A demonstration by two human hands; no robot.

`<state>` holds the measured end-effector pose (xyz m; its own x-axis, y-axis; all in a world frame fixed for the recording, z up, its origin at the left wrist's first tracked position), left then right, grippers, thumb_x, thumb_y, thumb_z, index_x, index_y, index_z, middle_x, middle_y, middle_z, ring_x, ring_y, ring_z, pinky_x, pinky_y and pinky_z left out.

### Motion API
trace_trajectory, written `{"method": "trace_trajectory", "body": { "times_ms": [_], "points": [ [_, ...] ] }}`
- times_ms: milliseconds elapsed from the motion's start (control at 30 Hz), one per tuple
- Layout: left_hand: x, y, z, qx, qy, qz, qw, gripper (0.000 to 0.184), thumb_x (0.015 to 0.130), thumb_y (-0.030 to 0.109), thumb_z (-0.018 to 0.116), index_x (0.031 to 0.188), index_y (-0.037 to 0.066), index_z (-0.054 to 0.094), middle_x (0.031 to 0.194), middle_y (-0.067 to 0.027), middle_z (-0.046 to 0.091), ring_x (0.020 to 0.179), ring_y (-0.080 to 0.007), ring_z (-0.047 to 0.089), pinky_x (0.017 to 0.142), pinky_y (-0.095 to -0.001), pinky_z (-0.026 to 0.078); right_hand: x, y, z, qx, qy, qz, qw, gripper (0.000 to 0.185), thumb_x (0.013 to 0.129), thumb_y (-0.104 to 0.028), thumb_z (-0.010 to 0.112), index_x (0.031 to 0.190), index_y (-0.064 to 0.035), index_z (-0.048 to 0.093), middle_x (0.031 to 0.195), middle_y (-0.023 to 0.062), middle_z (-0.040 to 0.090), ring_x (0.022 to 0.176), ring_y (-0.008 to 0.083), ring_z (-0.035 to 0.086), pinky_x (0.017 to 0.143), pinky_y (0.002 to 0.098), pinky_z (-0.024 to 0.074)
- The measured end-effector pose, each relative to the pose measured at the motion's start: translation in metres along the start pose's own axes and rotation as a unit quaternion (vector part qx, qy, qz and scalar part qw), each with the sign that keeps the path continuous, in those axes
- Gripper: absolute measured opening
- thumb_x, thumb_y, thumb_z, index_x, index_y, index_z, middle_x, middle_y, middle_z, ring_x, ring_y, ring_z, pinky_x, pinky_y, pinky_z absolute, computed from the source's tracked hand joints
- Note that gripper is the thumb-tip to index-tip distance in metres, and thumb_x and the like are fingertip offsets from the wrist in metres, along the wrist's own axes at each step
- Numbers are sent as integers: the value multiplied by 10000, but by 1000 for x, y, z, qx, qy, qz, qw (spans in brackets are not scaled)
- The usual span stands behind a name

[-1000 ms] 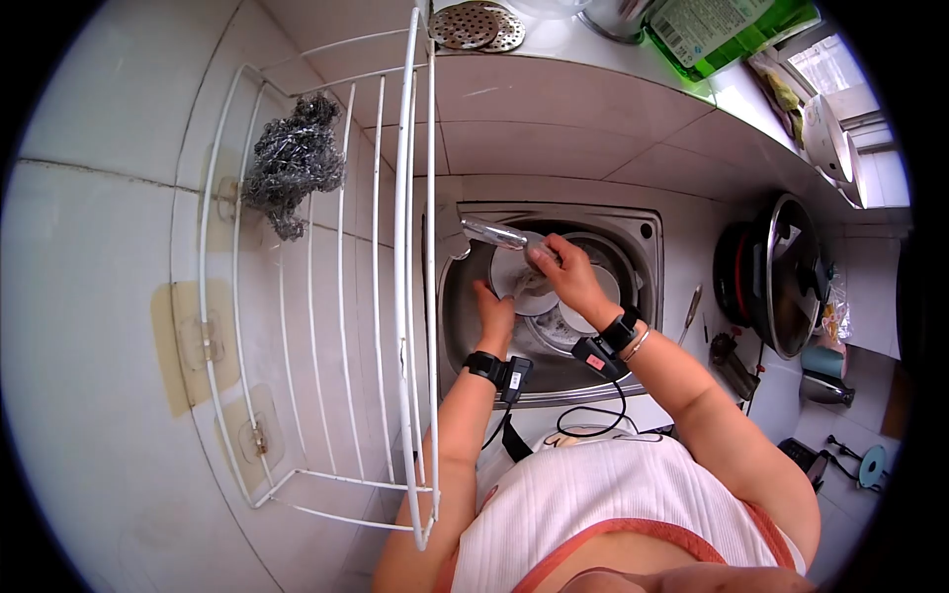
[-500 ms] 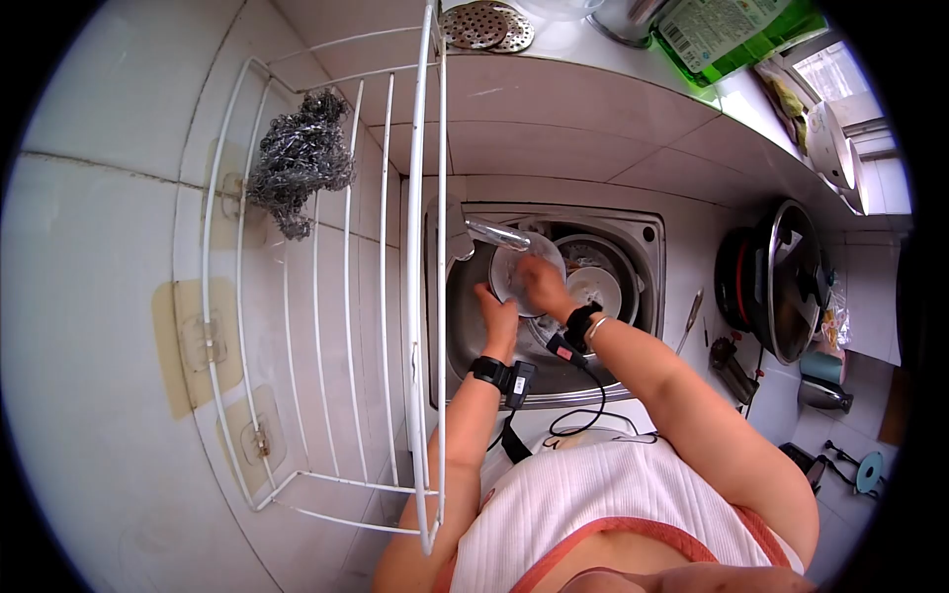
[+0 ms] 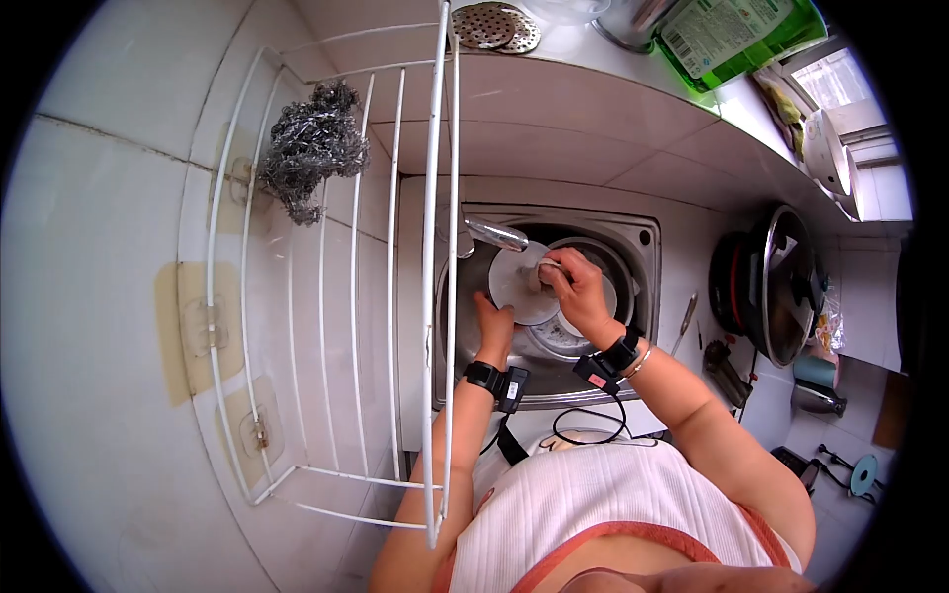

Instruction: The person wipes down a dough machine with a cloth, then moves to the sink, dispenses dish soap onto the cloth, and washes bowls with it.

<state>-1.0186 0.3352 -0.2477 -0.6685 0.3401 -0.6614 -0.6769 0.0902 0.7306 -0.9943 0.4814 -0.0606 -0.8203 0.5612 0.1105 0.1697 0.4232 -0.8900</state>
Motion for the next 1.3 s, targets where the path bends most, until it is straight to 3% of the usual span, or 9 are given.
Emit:
{"method": "trace_trajectory", "body": {
  "times_ms": [67, 500, 600, 733, 833, 1000, 1067, 1133, 1300],
  "points": [
    [-5, 4, 3, 8, -5, -18, 1000, 466, 729, -69, 424, 1151, 68, 282, 1117, -182, 449, 908, -328, 570, 630, -470, 565, -1, 3, 2, -46, 6, -28, 999, 85, 811, -78, 606, 832, -4, 571, 717, 114, 545, 671, 253, 541, 596, 318, 438],
    [7, -19, -6, -44, 9, 2, 999, 497, 707, -83, 395, 1164, 82, 288, 1108, -171, 459, 942, -307, 573, 572, -436, 578, -35, 104, 98, -311, -251, -69, 914, 249, 723, -162, 653, 931, -41, 588, 895, 168, 579, 834, 359, 570, 719, 431, 462],
    [10, -14, -13, -26, -19, 14, 999, 507, 707, -82, 393, 1174, 88, 296, 1112, -163, 463, 953, -302, 570, 577, -434, 581, -20, 74, 85, -130, -286, -41, 949, 284, 730, -106, 631, 1007, -57, 587, 937, 163, 594, 855, 365, 576, 727, 413, 469],
    [6, -8, -21, -6, -12, -1, 1000, 504, 734, -64, 418, 1194, 108, 310, 1145, -147, 469, 940, -307, 583, 590, -428, 585, 3, -5, 48, -165, -212, -40, 962, 310, 736, -30, 602, 1044, -56, 577, 1009, 163, 587, 931, 363, 563, 770, 400, 468],
    [7, -18, -23, -69, -11, -6, 998, 474, 767, -5, 487, 1190, 114, 309, 1188, -146, 458, 947, -316, 597, 604, -427, 584, 19, -77, 32, -97, -90, -167, 977, 404, 720, 58, 566, 1109, -52, 566, 1121, 156, 564, 1059, 336, 530, 870, 397, 451],
    [-11, -1, -23, -68, -17, -18, 997, 506, 722, -51, 458, 1182, 75, 289, 1127, -157, 461, 949, -303, 562, 550, -409, 567, 7, -79, 64, -111, -246, -274, 923, 595, 663, 148, 497, 1217, -65, 531, 1271, 146, 502, 1210, 314, 447, 1006, 387, 382],
    [-13, 0, -25, -49, -13, -20, 999, 486, 725, -51, 459, 1165, 73, 295, 1113, -157, 463, 934, -299, 568, 544, -404, 567, -1, -72, 47, -63, -223, -294, 927, 550, 651, 134, 518, 1170, -43, 553, 1210, 151, 531, 1144, 319, 492, 964, 387, 411],
    [-14, 2, -21, -16, -21, -1, 1000, 424, 755, -57, 453, 1126, 89, 311, 1114, -158, 468, 910, -300, 599, 634, -442, 582, -9, -20, 38, -134, -155, -144, 968, 448, 646, 80, 565, 1080, -26, 584, 1092, 144, 577, 1040, 324, 533, 894, 399, 442],
    [-23, 3, -8, -28, -26, -7, 999, 449, 731, -69, 426, 1134, 79, 297, 1096, -171, 466, 922, -321, 581, 595, -458, 582, -42, 37, 68, -235, -227, -117, 938, 242, 653, -83, 630, 890, -36, 631, 920, 144, 604, 894, 341, 557, 753, 420, 458]
  ]
}}
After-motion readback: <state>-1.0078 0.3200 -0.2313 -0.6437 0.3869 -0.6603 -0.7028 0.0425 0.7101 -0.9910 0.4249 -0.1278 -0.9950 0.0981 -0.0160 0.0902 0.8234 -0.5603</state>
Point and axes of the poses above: each hand's wrist, its own x-axis towards the middle knuckle, its own z-axis out of the palm, y = z × x, the point moved 8 cm from there along x, towards the middle knuckle
